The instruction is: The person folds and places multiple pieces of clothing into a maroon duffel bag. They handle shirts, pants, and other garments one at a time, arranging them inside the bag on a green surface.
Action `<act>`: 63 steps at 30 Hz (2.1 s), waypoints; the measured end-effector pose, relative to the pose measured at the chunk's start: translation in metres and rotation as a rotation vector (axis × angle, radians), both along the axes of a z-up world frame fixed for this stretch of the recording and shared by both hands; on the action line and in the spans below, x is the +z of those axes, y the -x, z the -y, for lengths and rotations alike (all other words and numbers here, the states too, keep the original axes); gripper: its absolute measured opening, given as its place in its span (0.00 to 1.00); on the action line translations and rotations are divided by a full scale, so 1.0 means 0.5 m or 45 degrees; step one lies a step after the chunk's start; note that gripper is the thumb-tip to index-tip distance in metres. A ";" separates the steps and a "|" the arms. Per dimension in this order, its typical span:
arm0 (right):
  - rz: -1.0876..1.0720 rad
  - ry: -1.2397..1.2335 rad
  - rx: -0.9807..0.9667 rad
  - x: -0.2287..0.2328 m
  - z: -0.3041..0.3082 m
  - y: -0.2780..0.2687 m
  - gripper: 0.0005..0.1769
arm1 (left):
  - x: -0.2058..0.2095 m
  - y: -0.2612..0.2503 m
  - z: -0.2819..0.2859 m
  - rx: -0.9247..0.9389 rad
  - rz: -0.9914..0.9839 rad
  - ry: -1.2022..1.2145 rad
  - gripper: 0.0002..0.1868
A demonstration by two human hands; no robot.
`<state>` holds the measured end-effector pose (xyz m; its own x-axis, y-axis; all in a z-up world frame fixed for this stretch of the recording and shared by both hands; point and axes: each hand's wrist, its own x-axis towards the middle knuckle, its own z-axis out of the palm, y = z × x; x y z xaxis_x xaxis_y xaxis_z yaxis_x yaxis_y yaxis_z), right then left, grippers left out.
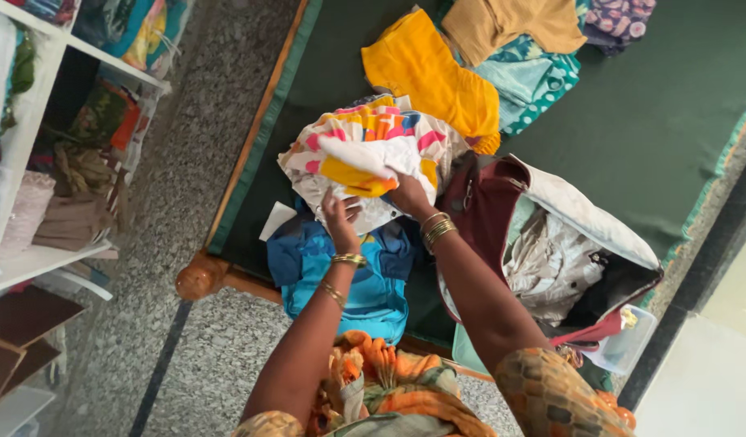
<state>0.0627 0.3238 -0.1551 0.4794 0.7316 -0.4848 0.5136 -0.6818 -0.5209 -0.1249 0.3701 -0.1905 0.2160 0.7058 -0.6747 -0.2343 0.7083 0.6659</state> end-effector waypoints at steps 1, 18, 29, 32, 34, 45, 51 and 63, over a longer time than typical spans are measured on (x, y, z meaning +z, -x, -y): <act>-0.018 0.011 -0.017 -0.003 0.000 -0.021 0.26 | -0.008 0.015 -0.005 -0.001 -0.025 0.012 0.25; -1.409 -0.612 -1.707 0.274 0.284 0.146 0.08 | 0.229 0.137 0.097 -0.824 -0.770 -0.690 0.37; -0.440 -0.325 -0.916 0.548 0.292 0.247 0.33 | 0.262 0.032 0.146 -1.282 0.403 -0.226 0.34; -0.626 -0.554 -0.869 0.660 0.321 0.249 0.46 | 0.341 0.055 0.152 -1.084 0.803 0.262 0.37; -0.922 -0.719 -0.921 0.677 0.350 0.249 0.41 | 0.431 0.084 0.169 -0.977 1.012 0.517 0.40; 0.285 -0.849 -0.741 0.588 0.673 0.141 0.57 | 0.790 0.025 0.294 -1.231 1.127 0.886 0.52; -1.586 -1.020 -1.241 0.450 0.810 0.139 0.48 | 0.726 0.008 0.375 -1.456 0.996 0.584 0.45; -1.391 -1.002 -1.771 0.664 0.920 0.108 0.31 | 0.494 -0.194 0.485 -1.754 0.099 -0.767 0.35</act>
<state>0.0088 -0.1364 0.1768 0.5917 0.3334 -0.7340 -0.8062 0.2486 -0.5369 -0.0280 0.1276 0.0566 0.9429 0.0860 -0.3219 0.3205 0.0299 0.9468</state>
